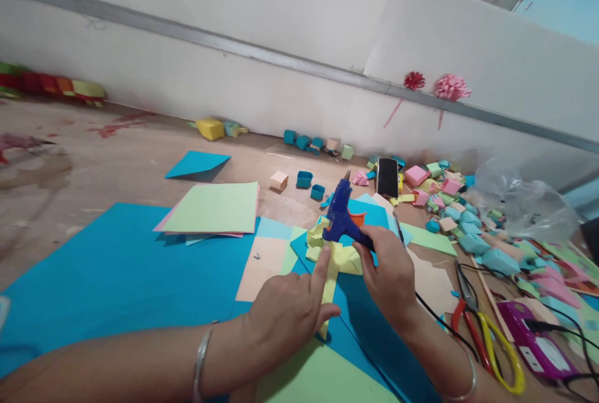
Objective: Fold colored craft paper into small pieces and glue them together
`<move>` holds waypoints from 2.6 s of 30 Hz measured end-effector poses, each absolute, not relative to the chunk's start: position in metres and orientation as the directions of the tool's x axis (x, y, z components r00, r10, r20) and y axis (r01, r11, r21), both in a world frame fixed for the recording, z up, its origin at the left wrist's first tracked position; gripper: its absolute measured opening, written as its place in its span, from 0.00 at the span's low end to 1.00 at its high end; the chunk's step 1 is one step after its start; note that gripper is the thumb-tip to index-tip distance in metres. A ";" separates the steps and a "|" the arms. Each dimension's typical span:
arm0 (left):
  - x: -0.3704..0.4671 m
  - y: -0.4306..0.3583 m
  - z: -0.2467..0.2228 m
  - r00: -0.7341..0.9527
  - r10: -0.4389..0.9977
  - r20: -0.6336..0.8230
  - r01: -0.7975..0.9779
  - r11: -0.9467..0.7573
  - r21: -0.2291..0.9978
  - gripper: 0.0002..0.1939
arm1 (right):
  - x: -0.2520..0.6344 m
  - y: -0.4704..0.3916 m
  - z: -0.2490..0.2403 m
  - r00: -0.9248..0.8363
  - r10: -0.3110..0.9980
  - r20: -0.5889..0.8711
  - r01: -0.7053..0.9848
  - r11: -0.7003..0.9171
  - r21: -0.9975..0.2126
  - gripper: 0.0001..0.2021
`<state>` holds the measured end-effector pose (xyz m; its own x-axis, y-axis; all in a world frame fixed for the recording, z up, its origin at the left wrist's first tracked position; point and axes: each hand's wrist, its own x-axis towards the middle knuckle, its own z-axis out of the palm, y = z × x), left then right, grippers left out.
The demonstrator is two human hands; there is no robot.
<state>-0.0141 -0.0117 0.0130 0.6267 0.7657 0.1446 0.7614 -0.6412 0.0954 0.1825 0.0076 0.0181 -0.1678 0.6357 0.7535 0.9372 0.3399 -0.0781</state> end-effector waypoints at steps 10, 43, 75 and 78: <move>-0.023 0.024 0.027 0.440 0.892 0.103 0.895 -0.445 0.026 0.41 | 0.141 0.074 -0.006 -0.052 0.651 0.757 0.879 0.389 -0.274 0.09; -0.020 0.032 0.008 0.423 0.905 -0.056 0.906 -0.423 0.004 0.45 | 0.149 0.078 -0.033 -0.110 0.673 0.731 0.857 0.436 -0.273 0.10; -0.029 0.075 0.001 0.317 0.948 0.004 0.369 -0.127 0.921 0.14 | 0.148 0.075 -0.024 0.017 0.652 0.758 0.846 0.395 -0.358 0.10; -0.028 0.081 -0.003 0.310 0.951 -0.022 0.129 -0.019 0.992 0.17 | 0.147 0.075 -0.026 0.004 0.648 0.762 0.841 0.409 -0.353 0.09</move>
<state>-0.0283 0.0808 -0.0027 0.3095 0.9506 -0.0221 0.1287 -0.0188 0.9915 0.1470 0.0752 -0.0263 0.0042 0.6476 0.7620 0.8414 0.4095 -0.3526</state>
